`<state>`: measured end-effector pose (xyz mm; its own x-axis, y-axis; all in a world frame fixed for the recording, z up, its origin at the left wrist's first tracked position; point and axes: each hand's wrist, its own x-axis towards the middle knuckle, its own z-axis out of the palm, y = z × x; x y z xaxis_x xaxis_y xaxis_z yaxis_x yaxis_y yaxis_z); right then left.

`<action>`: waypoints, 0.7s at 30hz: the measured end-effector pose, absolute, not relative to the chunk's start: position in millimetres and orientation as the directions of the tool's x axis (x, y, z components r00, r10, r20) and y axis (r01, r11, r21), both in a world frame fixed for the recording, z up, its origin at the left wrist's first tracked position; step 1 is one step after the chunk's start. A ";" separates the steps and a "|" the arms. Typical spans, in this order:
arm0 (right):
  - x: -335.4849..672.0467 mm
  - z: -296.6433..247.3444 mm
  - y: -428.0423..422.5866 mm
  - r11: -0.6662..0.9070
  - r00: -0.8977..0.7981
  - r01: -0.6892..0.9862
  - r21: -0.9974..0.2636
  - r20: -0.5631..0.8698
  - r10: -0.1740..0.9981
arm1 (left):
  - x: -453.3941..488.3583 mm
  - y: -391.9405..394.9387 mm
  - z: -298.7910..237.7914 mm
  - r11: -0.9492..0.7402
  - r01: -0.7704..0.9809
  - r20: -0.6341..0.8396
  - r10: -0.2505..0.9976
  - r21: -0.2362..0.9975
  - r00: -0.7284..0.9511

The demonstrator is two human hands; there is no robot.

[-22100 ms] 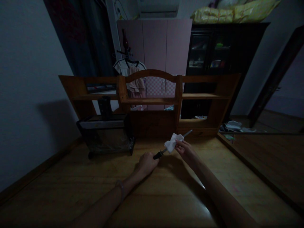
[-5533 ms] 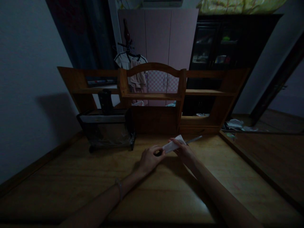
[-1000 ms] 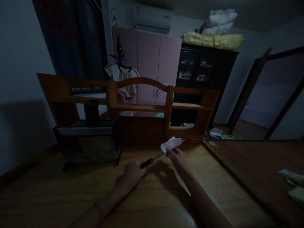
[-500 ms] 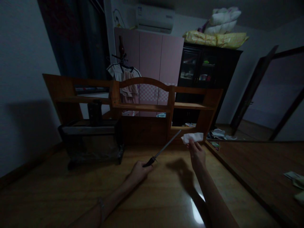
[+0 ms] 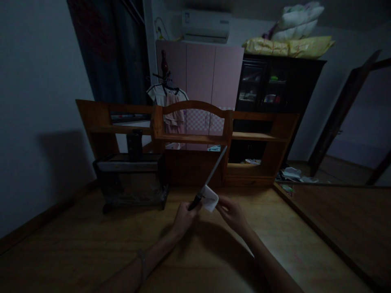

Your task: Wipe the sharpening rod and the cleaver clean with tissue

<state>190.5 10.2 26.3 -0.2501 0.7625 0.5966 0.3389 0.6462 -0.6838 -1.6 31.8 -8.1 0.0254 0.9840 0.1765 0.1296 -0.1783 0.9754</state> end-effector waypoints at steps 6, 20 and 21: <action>179.5 19.6 5.8 0.698 -0.254 0.408 -0.588 0.662 0.705 | 6.2 33.3 -21.8 -0.223 0.163 0.204 0.971 0.961 0.124; 173.1 12.6 4.1 0.607 -0.184 0.546 -0.578 0.623 0.760 | 10.9 32.8 -30.9 0.017 -0.055 -0.009 0.988 0.998 0.157; 172.7 13.6 4.2 0.598 -0.180 0.513 -0.616 0.604 0.776 | 10.1 31.6 -28.5 0.038 -0.099 -0.022 0.988 0.994 0.154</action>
